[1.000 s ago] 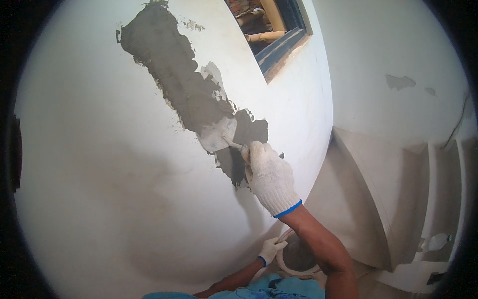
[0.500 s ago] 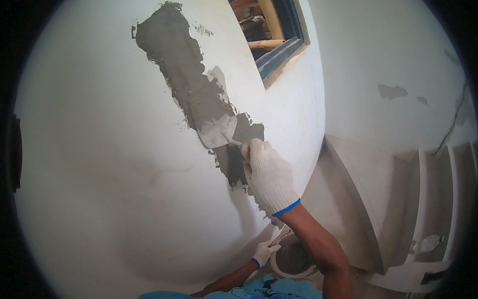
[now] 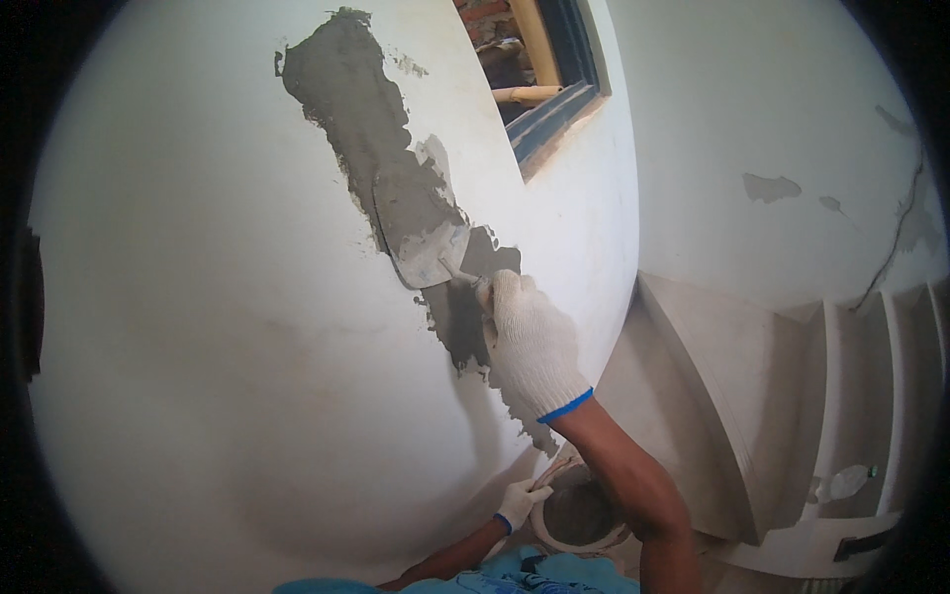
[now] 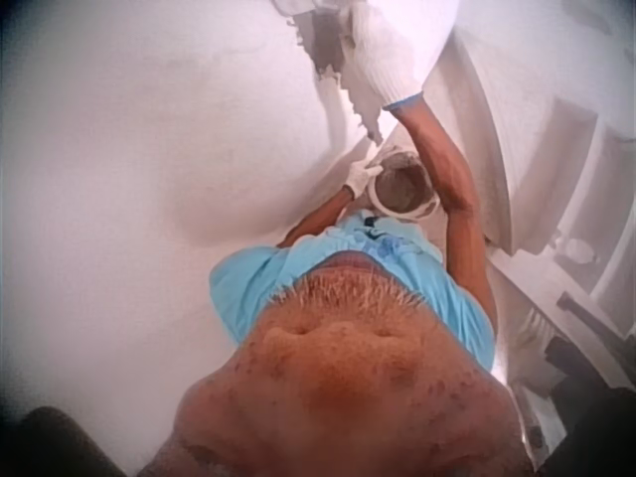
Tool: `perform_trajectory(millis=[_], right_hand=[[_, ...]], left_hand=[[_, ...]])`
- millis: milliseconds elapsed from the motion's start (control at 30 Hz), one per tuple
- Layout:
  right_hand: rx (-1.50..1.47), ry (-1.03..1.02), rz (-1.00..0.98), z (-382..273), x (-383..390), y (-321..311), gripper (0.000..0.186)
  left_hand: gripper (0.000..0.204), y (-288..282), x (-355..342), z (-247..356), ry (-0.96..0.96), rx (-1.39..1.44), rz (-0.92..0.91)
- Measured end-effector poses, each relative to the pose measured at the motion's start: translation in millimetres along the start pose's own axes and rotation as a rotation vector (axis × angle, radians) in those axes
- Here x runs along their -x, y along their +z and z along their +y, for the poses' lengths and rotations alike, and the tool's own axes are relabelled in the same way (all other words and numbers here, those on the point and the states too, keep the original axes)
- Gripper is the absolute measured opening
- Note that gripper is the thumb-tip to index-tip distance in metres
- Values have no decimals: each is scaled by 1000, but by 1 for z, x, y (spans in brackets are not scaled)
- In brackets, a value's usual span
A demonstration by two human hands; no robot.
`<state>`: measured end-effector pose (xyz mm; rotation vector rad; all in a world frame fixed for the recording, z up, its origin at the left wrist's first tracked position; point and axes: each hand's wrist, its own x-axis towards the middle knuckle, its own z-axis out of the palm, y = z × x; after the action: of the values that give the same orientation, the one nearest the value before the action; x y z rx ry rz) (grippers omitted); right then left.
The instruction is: The person applies a grey plaster mixture to a white wall using a trowel. They repeatedly scoop the material from a bucket held in the left hand and spread it across the wall surface in vertical strokes. The person occasionally uses their gloved hand to smooth the applied plaster.
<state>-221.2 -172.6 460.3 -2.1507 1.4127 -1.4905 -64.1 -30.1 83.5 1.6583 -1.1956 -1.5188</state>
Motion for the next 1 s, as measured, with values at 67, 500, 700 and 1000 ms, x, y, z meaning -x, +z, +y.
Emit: perform_trajectory(millis=[67,500,700,1000], right_hand=[[-19,13,-25,6,4,6,21],[-52,3,8,-7,1,-8,21],[-87,124,-41,17,35,5,25],[34,26,34,8,22,-13,26]], left_hand=[[31,1,3,5,25,-6,10],[32,1,5,6,14,65,21],[31,1,2,-5,-16,165,17],[29,-1,1,-9,-19,163,30]])
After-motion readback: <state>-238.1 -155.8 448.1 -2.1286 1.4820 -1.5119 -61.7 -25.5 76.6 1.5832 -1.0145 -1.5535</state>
